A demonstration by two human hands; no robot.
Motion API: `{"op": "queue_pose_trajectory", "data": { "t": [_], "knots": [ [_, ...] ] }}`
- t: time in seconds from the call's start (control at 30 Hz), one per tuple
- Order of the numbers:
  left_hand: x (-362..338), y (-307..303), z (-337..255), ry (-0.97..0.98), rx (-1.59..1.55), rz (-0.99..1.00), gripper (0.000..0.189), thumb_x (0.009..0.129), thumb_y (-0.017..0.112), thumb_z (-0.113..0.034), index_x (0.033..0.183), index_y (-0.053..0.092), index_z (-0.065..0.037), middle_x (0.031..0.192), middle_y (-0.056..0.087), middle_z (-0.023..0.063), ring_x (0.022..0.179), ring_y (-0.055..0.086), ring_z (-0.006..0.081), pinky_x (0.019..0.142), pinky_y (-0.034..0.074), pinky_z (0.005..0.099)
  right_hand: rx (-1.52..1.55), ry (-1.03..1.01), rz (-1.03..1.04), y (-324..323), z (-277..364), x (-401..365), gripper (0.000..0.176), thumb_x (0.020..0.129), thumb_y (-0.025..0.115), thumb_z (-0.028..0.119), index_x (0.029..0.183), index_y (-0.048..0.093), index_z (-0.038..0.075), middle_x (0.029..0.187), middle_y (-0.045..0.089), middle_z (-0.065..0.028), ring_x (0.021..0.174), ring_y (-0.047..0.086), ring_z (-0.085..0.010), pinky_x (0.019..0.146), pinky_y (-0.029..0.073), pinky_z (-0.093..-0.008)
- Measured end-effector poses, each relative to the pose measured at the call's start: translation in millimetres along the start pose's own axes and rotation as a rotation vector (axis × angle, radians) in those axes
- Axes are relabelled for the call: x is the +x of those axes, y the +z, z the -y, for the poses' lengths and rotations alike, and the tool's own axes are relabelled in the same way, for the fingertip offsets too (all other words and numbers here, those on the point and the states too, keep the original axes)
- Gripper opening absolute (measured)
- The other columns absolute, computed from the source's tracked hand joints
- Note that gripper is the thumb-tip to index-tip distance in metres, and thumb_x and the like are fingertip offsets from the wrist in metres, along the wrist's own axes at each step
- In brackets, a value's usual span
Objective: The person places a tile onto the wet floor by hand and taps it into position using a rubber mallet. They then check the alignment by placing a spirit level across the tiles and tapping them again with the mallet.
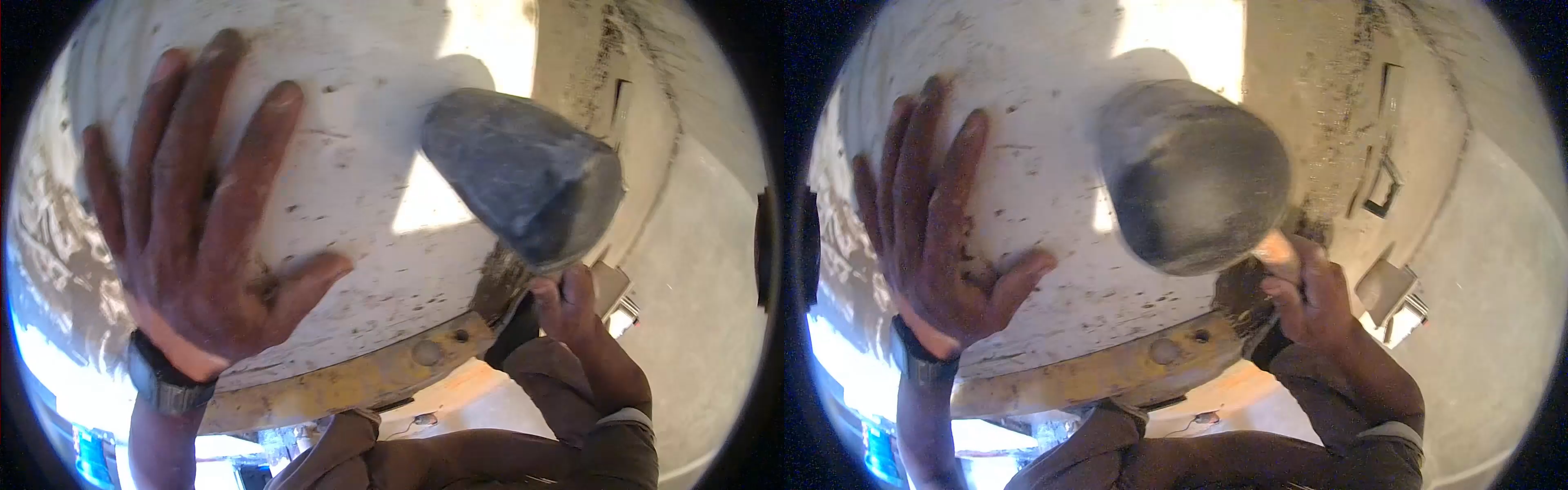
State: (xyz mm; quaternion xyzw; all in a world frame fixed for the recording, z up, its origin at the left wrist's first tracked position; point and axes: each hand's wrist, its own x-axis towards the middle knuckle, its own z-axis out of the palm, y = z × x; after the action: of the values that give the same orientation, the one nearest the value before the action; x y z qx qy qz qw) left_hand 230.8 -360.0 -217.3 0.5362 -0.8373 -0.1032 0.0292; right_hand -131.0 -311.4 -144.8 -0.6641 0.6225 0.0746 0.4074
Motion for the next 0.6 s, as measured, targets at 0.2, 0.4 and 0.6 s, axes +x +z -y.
{"op": "queue_pose_trajectory", "data": {
  "t": [0.2,0.4,0.6],
  "knots": [
    [-1.8,57.9,35.6,0.19,0.115,-0.211,0.083,0.076,0.071,-0.064,0.141,0.056,-0.013,0.153,0.044,0.0178,0.144,0.037,0.037,0.116,0.015,0.0646,-0.119,0.333,0.053,-5.1,-75.6,-46.6,0.072,0.104,0.052,0.034,0.153,0.022,-0.009,0.121,0.056,-0.0156,0.105,0.058,-0.0193,0.087,0.051,-0.0331],
    [7.3,91.7,10.4,0.11,-0.049,-0.199,0.082,0.076,0.072,-0.059,0.139,0.055,-0.011,0.153,0.042,0.0183,0.146,0.033,0.0365,0.117,0.013,0.0663,-0.062,0.218,-0.048,5.4,-39.9,-15.8,0.057,0.104,0.047,0.039,0.139,0.041,-0.006,0.119,0.06,-0.0239,0.11,0.059,-0.0311,0.094,0.046,-0.0431],
    [-10.4,29.1,10.5,-0.013,-0.355,-0.306,0.081,0.075,0.073,-0.054,0.139,0.053,-0.008,0.154,0.038,0.0192,0.148,0.028,0.0363,0.119,0.009,0.0668,-0.033,0.369,-0.03,1.2,-18.9,0.4,0.056,0.103,0.049,0.038,0.137,0.043,-0.006,0.115,0.061,-0.0217,0.105,0.059,-0.0309,0.092,0.046,-0.0416]
  ]
}}
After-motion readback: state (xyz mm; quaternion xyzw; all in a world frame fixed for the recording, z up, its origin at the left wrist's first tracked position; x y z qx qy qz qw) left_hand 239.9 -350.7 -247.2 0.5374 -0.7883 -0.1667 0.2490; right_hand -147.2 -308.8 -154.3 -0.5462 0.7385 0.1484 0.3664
